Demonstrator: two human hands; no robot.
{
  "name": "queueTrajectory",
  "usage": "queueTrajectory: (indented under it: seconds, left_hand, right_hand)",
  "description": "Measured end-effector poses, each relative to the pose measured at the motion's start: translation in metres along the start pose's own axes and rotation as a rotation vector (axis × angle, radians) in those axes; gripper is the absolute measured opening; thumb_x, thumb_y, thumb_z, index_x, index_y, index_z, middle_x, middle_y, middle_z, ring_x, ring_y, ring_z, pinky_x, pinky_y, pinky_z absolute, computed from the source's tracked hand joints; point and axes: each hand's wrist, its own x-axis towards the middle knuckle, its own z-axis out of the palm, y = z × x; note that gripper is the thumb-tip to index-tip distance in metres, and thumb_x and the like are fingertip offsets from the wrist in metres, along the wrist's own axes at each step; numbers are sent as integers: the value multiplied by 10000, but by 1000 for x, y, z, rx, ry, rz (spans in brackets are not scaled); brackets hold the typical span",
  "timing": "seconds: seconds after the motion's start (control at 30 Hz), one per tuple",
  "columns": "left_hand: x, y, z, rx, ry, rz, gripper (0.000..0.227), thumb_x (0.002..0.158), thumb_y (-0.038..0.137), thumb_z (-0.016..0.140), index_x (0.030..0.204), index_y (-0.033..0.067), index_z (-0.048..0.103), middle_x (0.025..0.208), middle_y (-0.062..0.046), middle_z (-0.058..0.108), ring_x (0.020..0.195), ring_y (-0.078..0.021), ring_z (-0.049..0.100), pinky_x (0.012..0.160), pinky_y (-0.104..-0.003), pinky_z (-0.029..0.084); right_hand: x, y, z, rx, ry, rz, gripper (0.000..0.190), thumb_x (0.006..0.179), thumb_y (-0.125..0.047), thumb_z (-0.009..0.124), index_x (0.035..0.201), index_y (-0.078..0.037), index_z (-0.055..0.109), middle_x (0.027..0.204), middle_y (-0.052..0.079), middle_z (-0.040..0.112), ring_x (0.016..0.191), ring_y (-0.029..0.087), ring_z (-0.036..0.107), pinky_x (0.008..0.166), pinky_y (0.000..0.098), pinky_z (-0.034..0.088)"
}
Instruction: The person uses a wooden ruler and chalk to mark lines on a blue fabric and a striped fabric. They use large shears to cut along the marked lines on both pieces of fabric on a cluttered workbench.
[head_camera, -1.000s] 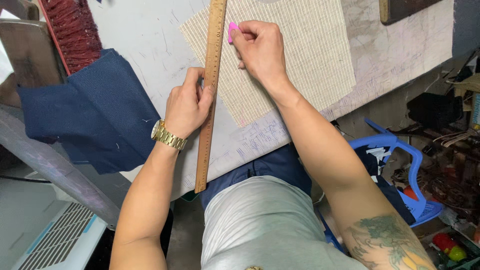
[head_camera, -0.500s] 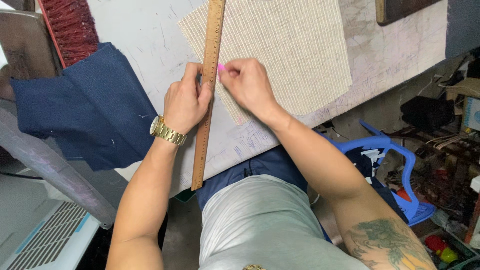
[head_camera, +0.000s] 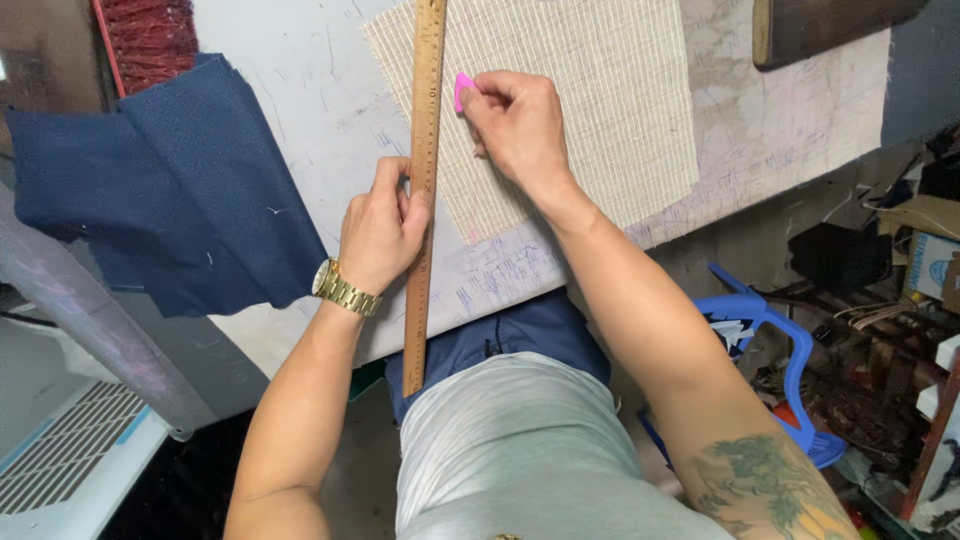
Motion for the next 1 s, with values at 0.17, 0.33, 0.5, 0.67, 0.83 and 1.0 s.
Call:
queueTrajectory:
  seconds: [0.17,0.33,0.5,0.67,0.83,1.0]
  left_hand:
    - [2,-1,2,18,1,-4,248,967,223,561,1194,143,502,652,-32,600,673,-444,623,651,-551,437]
    - [2,1,3,28,15,-10,251,963,223,564,1194,148,502,663,-35,610,679,-452,621,650,-557,440]
    - [1,2,4,50,27,-21,243,961,223,556,1183,149,492,689,-49,633,702,-479,624,636,-583,431]
    - [-6,1,7,-12,60,1,252,966,199,575,1201,135,507,645,-12,608,644,-412,632,621,-537,444]
    - [-20,-3,23,-145,114,32,247,959,94,586,1197,86,524,588,-33,572,538,-298,612,584,-432,480]
    - [-21,-3,30,-189,145,50,234,961,53,596,1184,64,526,559,-89,601,530,-315,650,547,-424,501]
  right_hand:
    - [15,-5,6,9,50,75,285,979,-174,688,700,-113,701,489,-27,595,370,72,594,336,195,522]
    - [23,17,12,-148,58,-80,391,983,-143,728,614,-167,602,500,-87,493,461,49,457,485,253,437]
    - [-5,21,18,-162,-53,-108,324,995,-73,673,674,-120,665,555,-42,573,452,44,441,423,199,428]
    - [-56,20,3,-220,-239,13,211,974,-174,695,817,-73,794,611,1,697,492,84,497,495,295,440]
    - [-39,34,-7,-152,-141,-11,157,945,-195,732,822,-108,776,590,-19,597,546,80,501,522,263,444]
    - [-13,31,-1,-152,-71,-3,100,875,-213,756,840,-135,807,589,-8,623,588,86,587,572,267,500]
